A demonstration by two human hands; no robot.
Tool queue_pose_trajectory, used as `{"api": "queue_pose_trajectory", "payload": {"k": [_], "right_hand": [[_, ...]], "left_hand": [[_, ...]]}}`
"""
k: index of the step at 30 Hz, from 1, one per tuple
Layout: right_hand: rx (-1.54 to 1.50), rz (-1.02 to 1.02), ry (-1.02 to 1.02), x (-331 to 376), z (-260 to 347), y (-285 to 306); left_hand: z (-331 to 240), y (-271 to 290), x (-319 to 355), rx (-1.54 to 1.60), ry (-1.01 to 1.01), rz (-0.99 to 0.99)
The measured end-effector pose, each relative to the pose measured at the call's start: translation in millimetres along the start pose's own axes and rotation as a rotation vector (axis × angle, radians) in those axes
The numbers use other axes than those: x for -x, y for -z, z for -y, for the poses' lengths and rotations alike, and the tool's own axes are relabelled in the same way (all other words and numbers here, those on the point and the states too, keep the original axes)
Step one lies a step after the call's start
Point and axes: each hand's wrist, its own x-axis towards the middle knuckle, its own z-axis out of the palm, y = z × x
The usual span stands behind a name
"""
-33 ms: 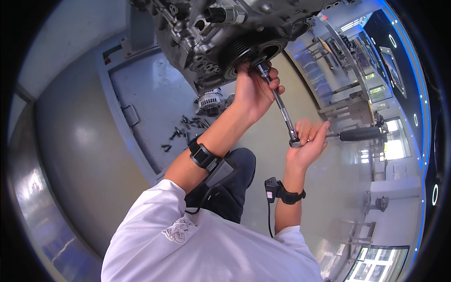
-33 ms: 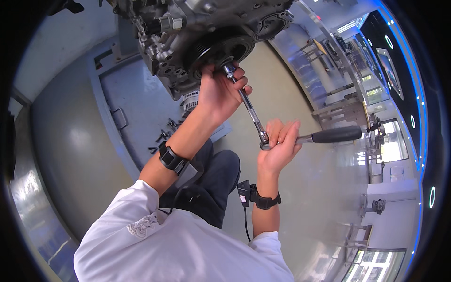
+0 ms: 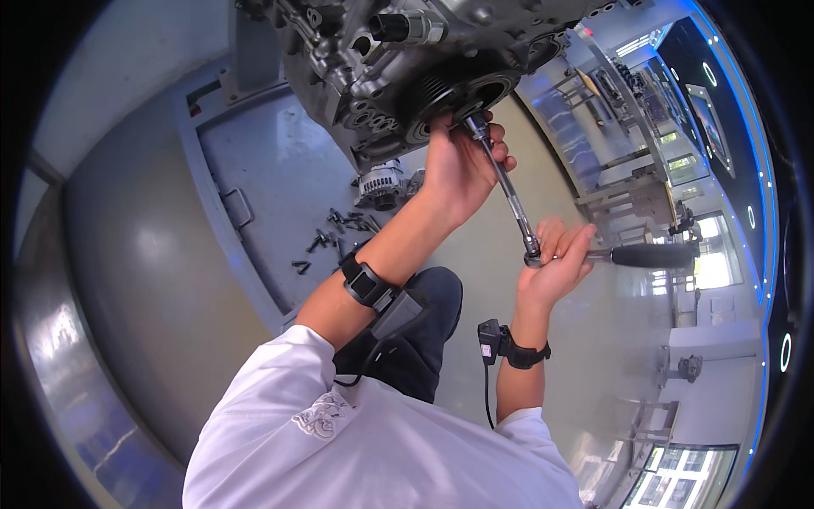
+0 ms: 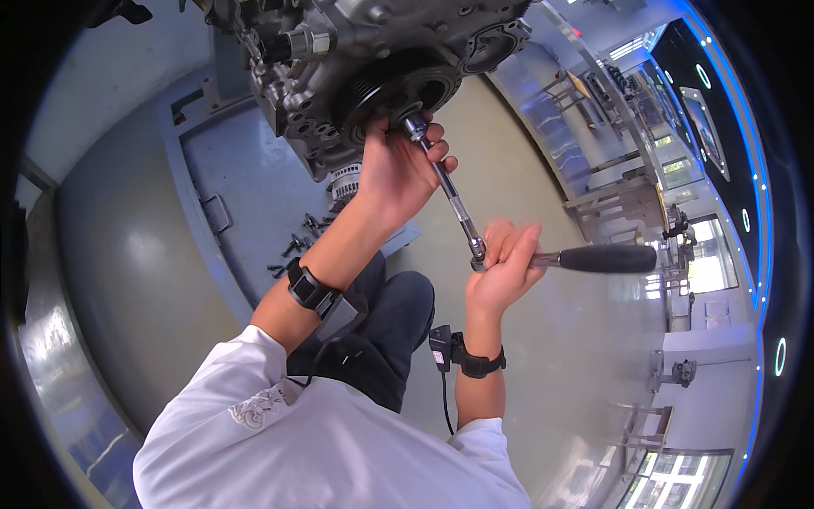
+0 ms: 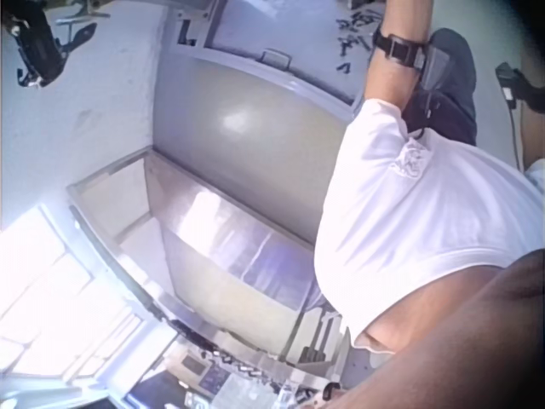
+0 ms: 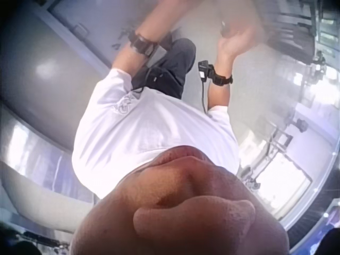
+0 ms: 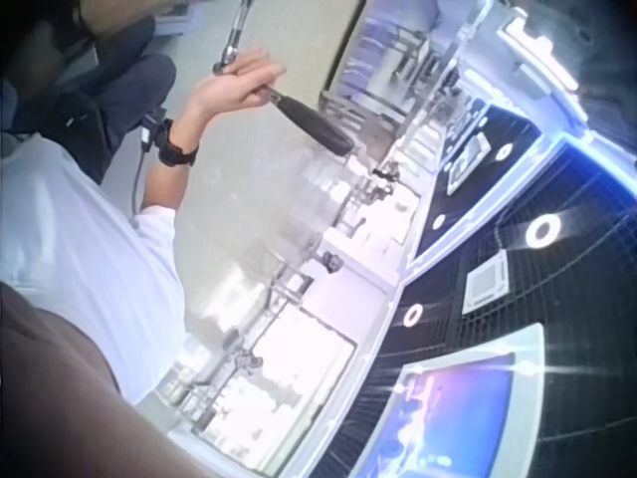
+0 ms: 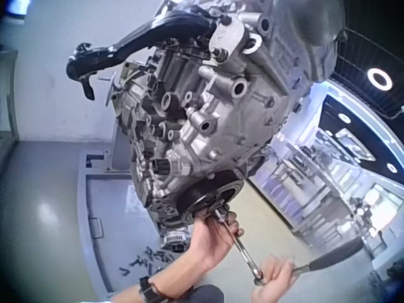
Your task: Remove bolts and a pulley from a car engine using a socket wrench.
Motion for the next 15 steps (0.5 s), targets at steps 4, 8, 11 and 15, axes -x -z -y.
{"api": "queue_pose_trajectory", "payload": {"k": [4,8,11,15], "right_hand": [[0.483,0.317,0.77,-12.6,-6.9,7.7],[0.652,0.588,0.96,-4.1,-1.7,0.2],[-0.384,0.071,-0.332,4.8,12.6,-1.5],[0.505,0.443,0.769,-23.2,-8.1,18.6]], "left_hand": [[17.6,-32.4,18.4,-0.078,-0.02,-0.26],[10.0,4.3,-2.3,0.069,0.279,0.185],[18.7,9.5,-3.6,0.281,0.306,0.244],[52.5,-18.8,15.5,0.028,0.135,-0.076]]}}
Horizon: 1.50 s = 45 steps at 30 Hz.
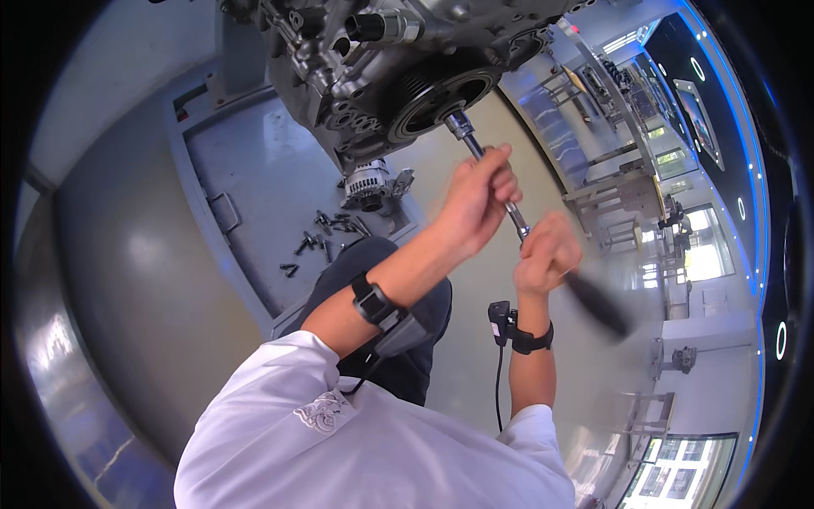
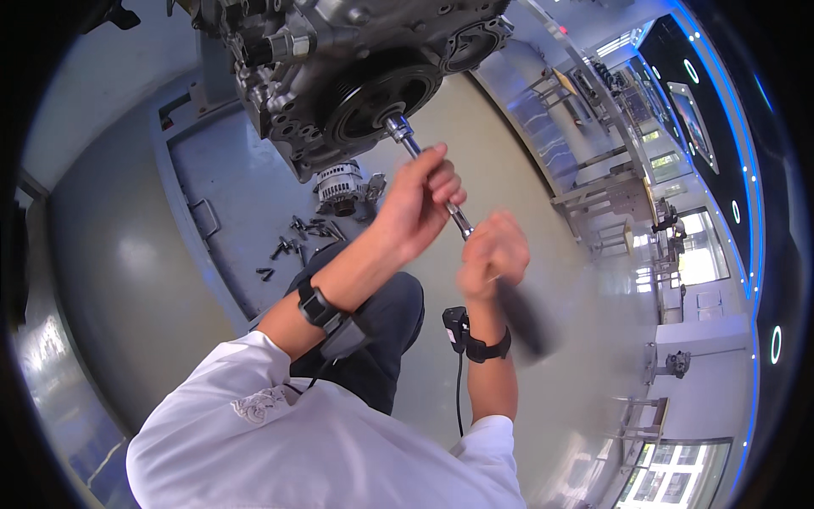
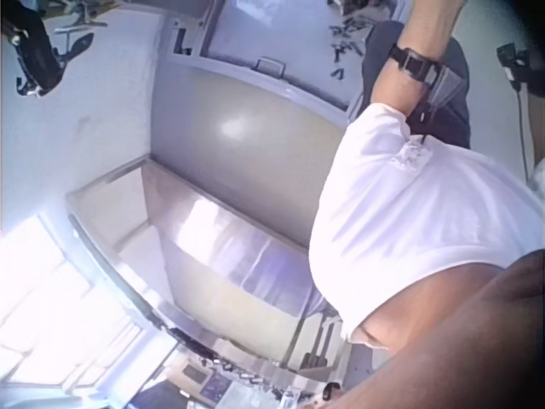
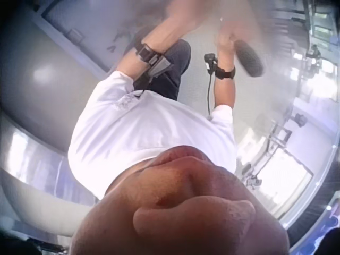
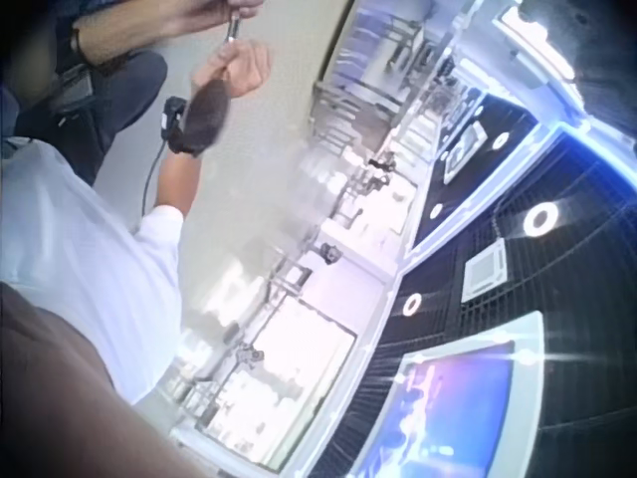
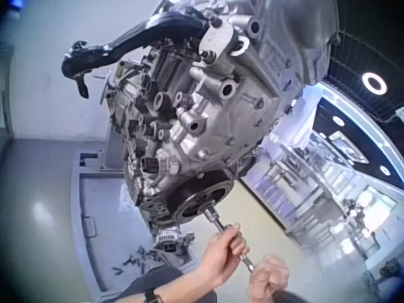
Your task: Remove bolts and a pulley from a car engine using a socket wrench.
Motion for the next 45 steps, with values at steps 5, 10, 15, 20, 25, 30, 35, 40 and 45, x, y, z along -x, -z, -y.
{"api": "queue_pose_trajectory", "payload": {"k": [5,10,15,20,25,30,35,40,45], "right_hand": [[0.181,0.292,0.295,-13.3,17.4,-11.6],[-0.358,-0.274,-0.492,10.0,5.3,0.9],[0.082,-0.035,-0.049,2.8,18.5,-14.7],[-0.349,-0.517,-0.833,-10.0,22.3,-17.8],[0.45,0.234,0.345,7.3,18.2,-9.4],[-0.705,-0.579,-1.009,-2.9,24.5,-16.2],[0.334,0.13,0.362,0.8,1.6,-5.0],[-0.897,-0.549,-1.036,-14.1,16.5,-9.5],[0.272,0.115,0.242,-3.6,12.2,-2.9]], "left_hand": [[-16.7,37.4,-8.4,0.343,0.307,0.575],[-10.6,1.9,8.1,-0.163,0.158,-0.103],[-12.1,-5.6,0.9,-0.035,0.152,-0.14],[-12.4,30.2,-5.1,0.122,0.149,0.382],[-1.1,-7.2,7.3,-0.249,-0.055,-0.364],[-12.9,42.6,-4.3,0.081,0.19,0.372],[2.1,-9.7,15.7,-0.312,-0.084,-0.19],[-7.5,38.5,-16.7,0.39,0.251,0.751],[-0.8,-0.7,11.1,0.004,-0.008,-0.01]]}}
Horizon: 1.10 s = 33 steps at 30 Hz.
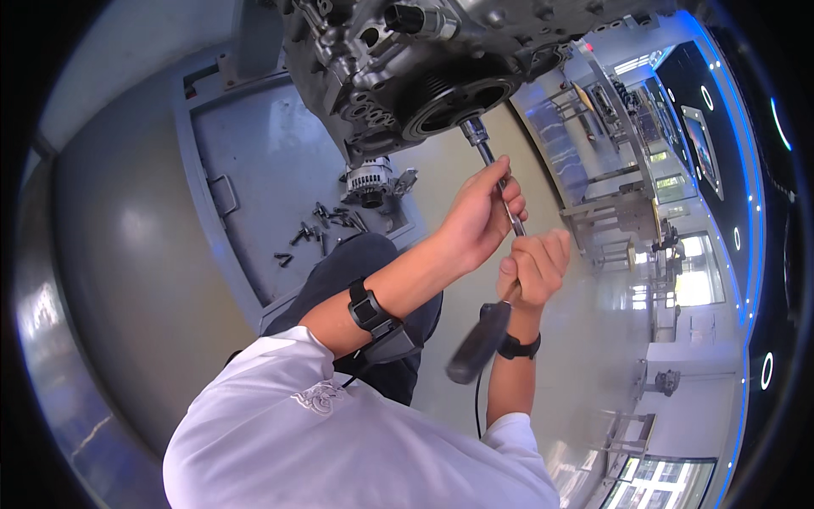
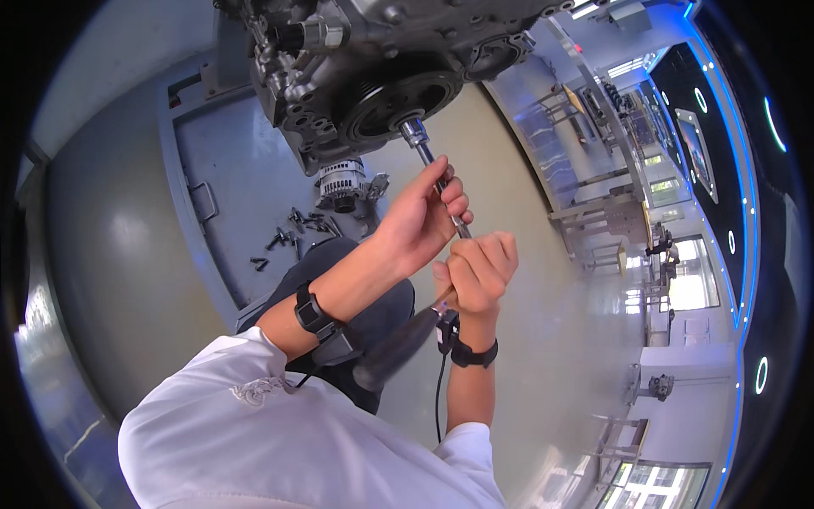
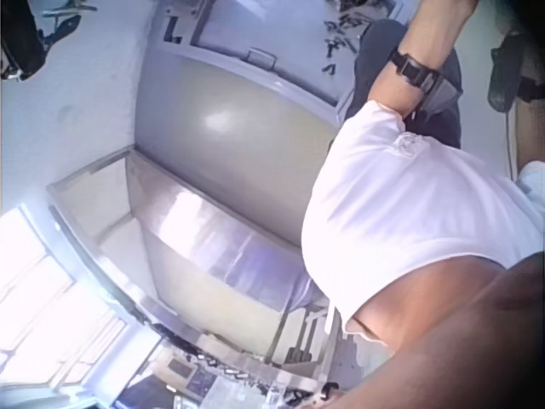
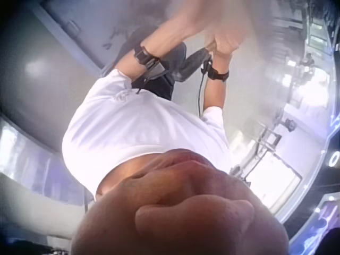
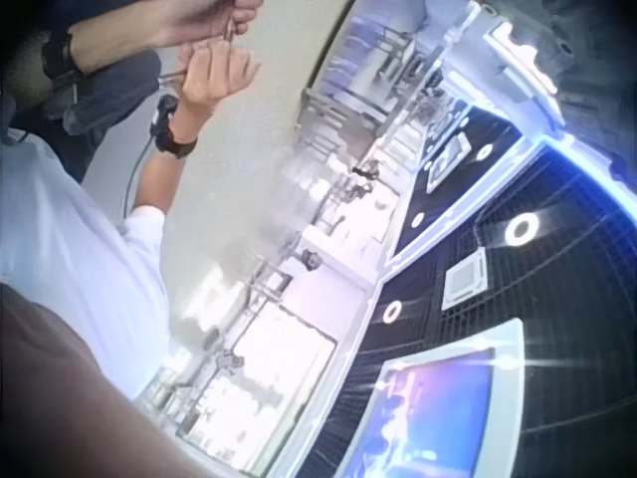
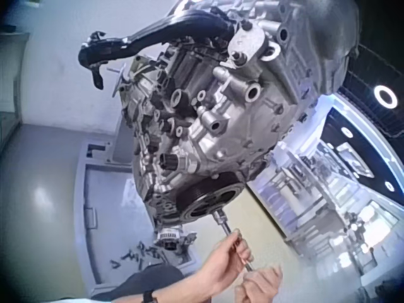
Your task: Remove bolts and a pulley from a car engine using a socket wrench.
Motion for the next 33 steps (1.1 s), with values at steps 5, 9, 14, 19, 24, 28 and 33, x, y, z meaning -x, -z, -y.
{"api": "queue_pose_trajectory", "payload": {"k": [5,9,14,19,24,28,33], "right_hand": [[-0.756,-0.471,-0.998,-4.4,9.3,-4.1],[-0.607,-0.493,-0.989,3.4,14.0,-8.9],[0.177,-0.023,0.006,19.3,0.7,-7.0],[-0.77,-0.724,-1.199,0.6,10.0,-19.9],[-0.675,-0.672,-1.055,9.2,14.7,-16.1],[-0.456,-0.772,-0.971,8.1,21.9,-5.6],[-0.442,-0.785,-1.06,23.6,21.9,6.6]], "left_hand": [[-13.0,19.0,-19.2,0.089,0.135,0.156],[-8.2,29.9,-22.1,0.453,0.244,0.599],[-0.1,-9.3,-7.9,-0.239,-0.146,-0.384],[-11.4,49.6,-34.4,-0.009,0.007,0.477],[-47.9,24.4,-25.6,-0.061,-0.373,-0.018],[-47.3,7.5,-30.5,0.017,-0.321,-0.184],[-28.5,11.5,-14.6,0.047,-0.25,-0.175]]}}
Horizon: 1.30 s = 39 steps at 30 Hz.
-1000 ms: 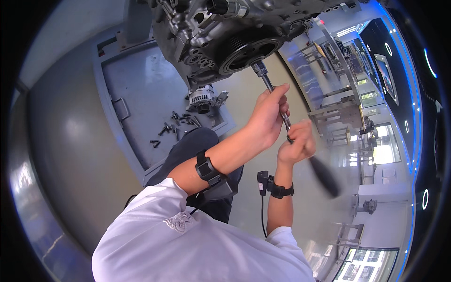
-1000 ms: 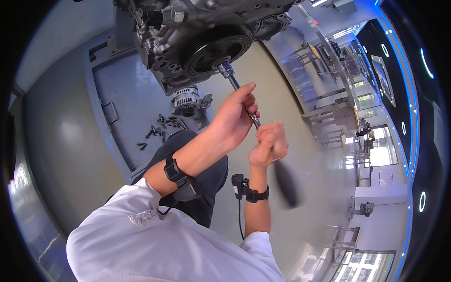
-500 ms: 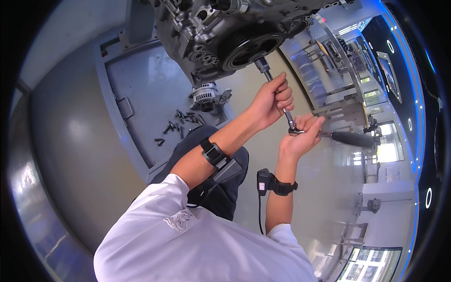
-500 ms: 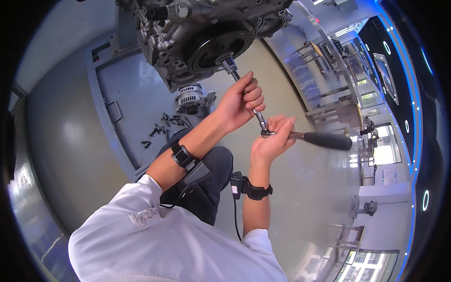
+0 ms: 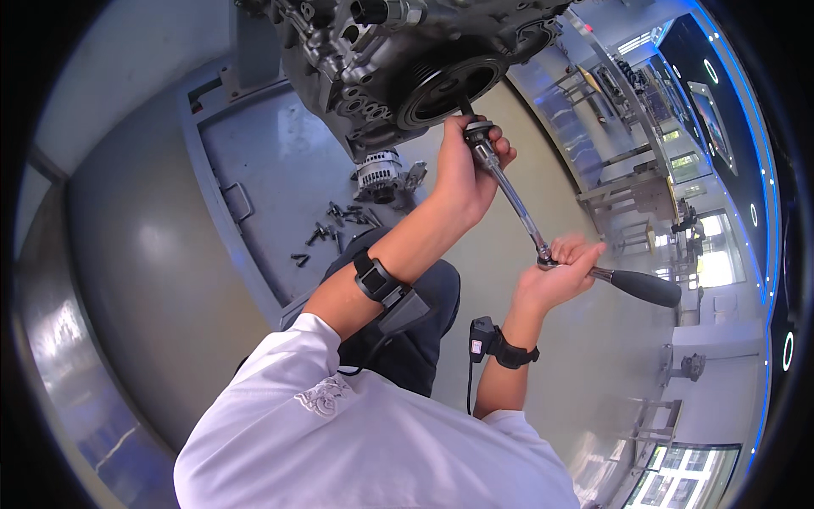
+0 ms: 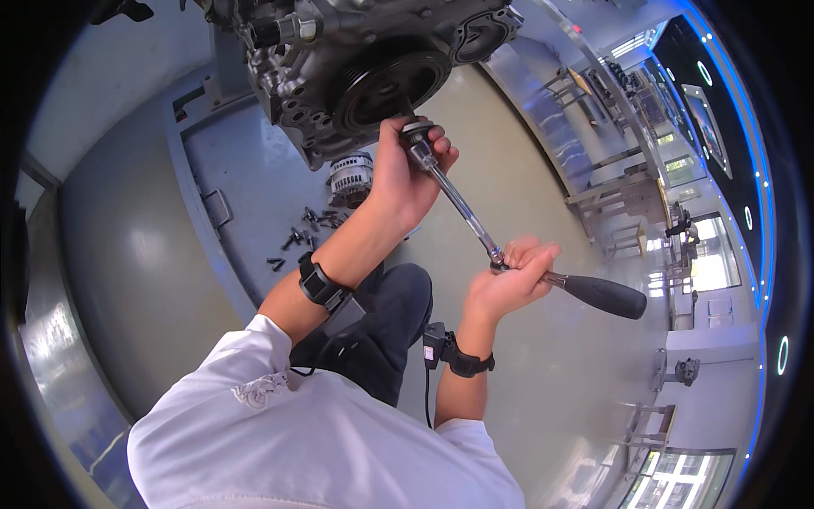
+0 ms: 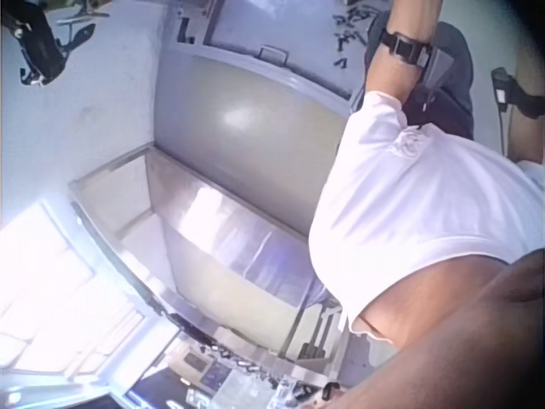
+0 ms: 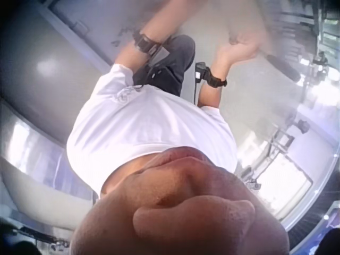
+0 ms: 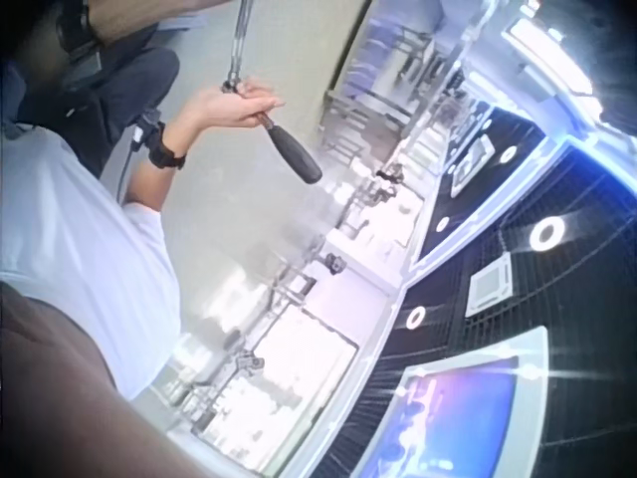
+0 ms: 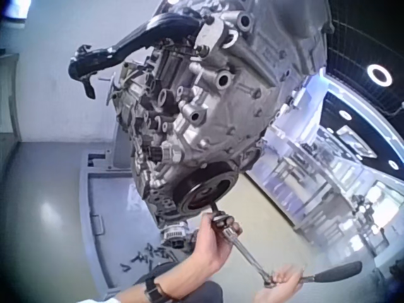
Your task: Remove bolts and a pulley from a car engine using a socket wrench.
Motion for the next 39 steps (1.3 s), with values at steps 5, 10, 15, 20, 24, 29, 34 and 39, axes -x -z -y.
{"api": "queue_pose_trajectory", "payload": {"k": [5,10,15,20,24,29,34,39], "right_hand": [[-0.196,-0.055,-0.478,19.6,-9.8,62.6],[0.043,-0.06,-0.742,41.1,-22.3,115.0],[0.411,0.008,-0.868,73.4,-55.4,141.1],[0.357,-0.055,-0.928,73.6,-67.4,158.5],[0.338,-0.048,-0.956,69.8,-92.8,163.6],[0.29,0.041,-1.021,65.0,-145.1,129.2],[0.028,-0.009,-1.284,64.5,-218.1,98.7],[-0.247,-0.039,-1.606,96.1,-316.4,89.5]], "left_hand": [[-28.8,78.0,29.5,-0.489,0.1,-0.15],[-117.8,213.4,62.0,-0.654,0.137,-0.687],[-263.1,362.6,48.3,-1.218,-0.221,-1.094],[-270.6,369.2,21.7,-2.374,-0.287,-0.934],[-269.2,378.3,32.4,-2.548,-0.152,-0.837],[-283.2,384.3,49.4,-2.467,-0.421,-0.856],[-295.6,392.4,56.1,-2.525,-0.396,-0.901],[-291.6,375.3,77.4,-2.64,-0.553,-0.883]]}}
